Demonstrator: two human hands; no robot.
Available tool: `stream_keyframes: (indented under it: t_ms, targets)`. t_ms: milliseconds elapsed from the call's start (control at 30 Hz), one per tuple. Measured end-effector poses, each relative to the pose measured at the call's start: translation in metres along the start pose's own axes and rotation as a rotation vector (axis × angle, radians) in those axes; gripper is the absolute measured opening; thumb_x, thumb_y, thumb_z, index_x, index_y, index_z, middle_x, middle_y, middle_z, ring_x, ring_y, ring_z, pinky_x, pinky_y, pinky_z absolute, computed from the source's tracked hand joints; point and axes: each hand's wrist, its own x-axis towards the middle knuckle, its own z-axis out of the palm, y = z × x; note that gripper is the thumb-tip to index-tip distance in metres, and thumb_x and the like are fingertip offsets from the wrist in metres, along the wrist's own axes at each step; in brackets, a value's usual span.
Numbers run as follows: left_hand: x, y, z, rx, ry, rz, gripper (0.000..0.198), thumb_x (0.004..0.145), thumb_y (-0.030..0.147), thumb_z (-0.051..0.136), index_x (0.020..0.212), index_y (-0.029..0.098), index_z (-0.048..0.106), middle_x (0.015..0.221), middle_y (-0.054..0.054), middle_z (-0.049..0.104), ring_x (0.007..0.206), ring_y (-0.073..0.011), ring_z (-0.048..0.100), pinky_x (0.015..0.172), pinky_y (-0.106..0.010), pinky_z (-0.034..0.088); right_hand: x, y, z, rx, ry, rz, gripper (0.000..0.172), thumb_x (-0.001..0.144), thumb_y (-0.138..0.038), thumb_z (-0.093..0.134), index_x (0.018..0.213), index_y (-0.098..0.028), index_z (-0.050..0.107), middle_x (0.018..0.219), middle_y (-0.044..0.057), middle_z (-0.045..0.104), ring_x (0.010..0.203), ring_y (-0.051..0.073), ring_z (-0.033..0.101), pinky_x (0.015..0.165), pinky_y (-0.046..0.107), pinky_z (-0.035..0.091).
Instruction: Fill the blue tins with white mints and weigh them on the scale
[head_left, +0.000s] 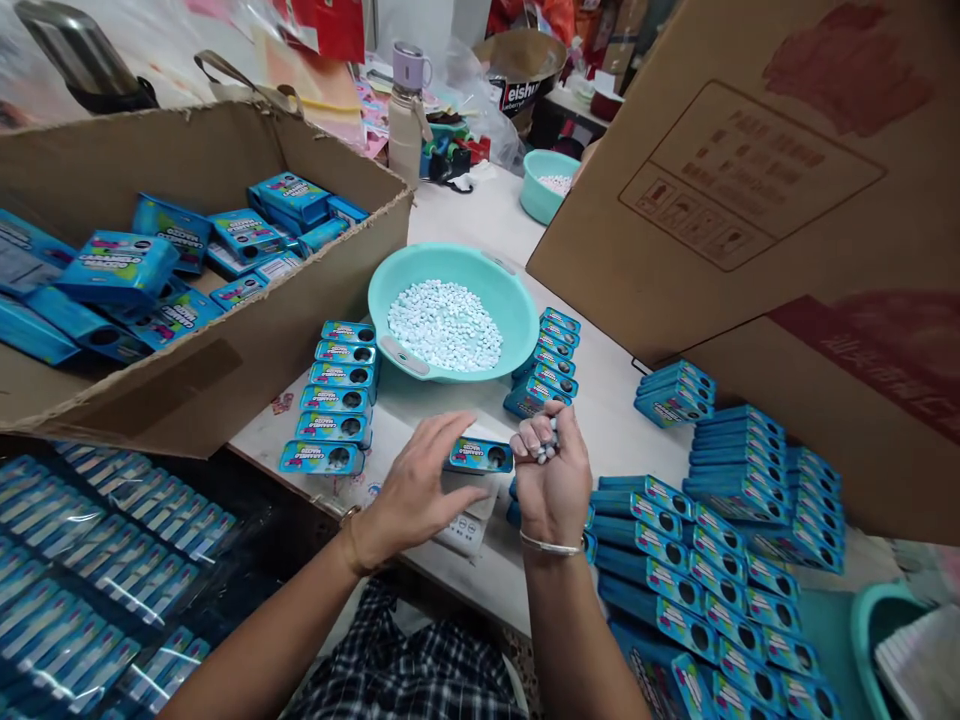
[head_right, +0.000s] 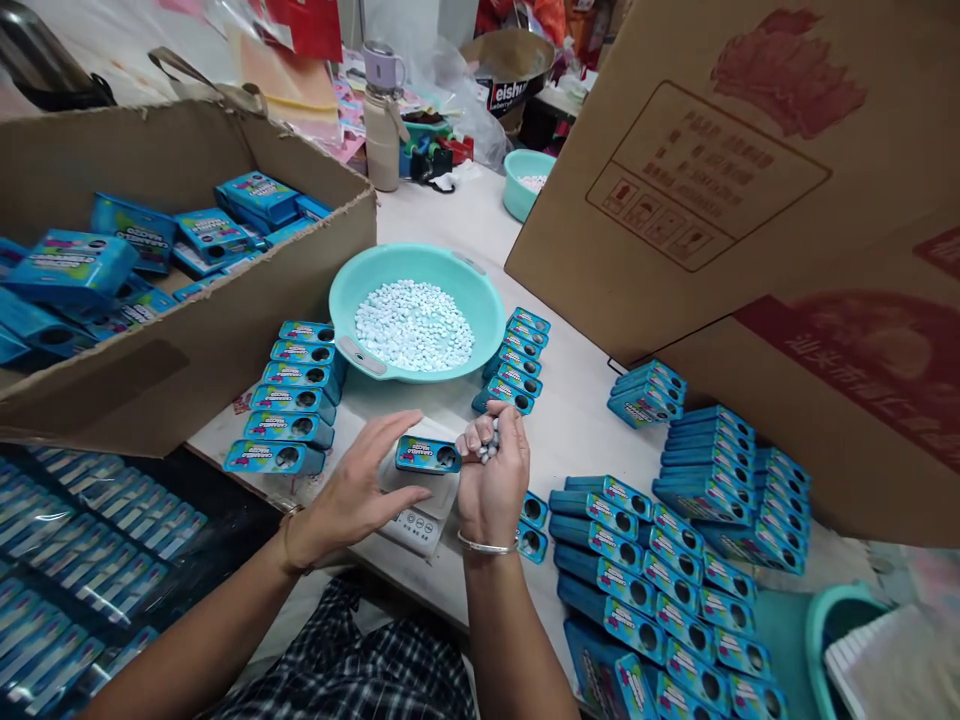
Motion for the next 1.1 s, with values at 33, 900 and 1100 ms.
stream_keyframes:
  t_ms: [33, 900, 1100]
  targets:
    - [0.006, -0.001, 0.007, -0.016, -0.015, 0.027, 0.072, 0.077, 0.031, 0.074, 0.140, 0.026, 0.040, 0.136, -0.011, 0.051, 0.127, -0.0289, 0.047, 0.108, -0.049, 0.040, 0.000, 0.002, 0.001, -0.014, 0.002, -0.020, 0.021, 0.085, -0.040, 0.064, 0.085, -0.021, 0.056, 0.059, -0.010, 0.032, 0.047, 0.005, 0.034, 0.047, 0.017, 0.032]
    - [-0.018, 0.018, -0.026, -0.082, 0.398, -0.126, 0.039, 0.082, 0.031, 0.069, 0.119, 0.023, 0.061, 0.120, -0.008, 0.062, 0.113, -0.0245, 0.058, 0.098, -0.041, 0.050, 0.000, -0.028, -0.014, 0.078, -0.048, 0.038, 0.016, 0.089, -0.032, 0.058, 0.079, -0.020, 0.055, 0.058, -0.010, 0.026, 0.044, 0.004, 0.029, 0.043, 0.015, 0.030]
    - [-0.071, 0.013, -0.047, -0.203, 0.625, -0.319, 0.026, 0.083, 0.026, 0.067, 0.109, 0.022, 0.066, 0.104, -0.004, 0.067, 0.098, -0.0192, 0.064, 0.093, -0.034, 0.051, -0.004, -0.044, -0.034, 0.195, -0.002, 0.052, 0.010, 0.089, -0.024, 0.058, 0.080, -0.019, 0.056, 0.062, -0.008, 0.039, 0.050, 0.004, 0.040, 0.048, 0.016, 0.039]
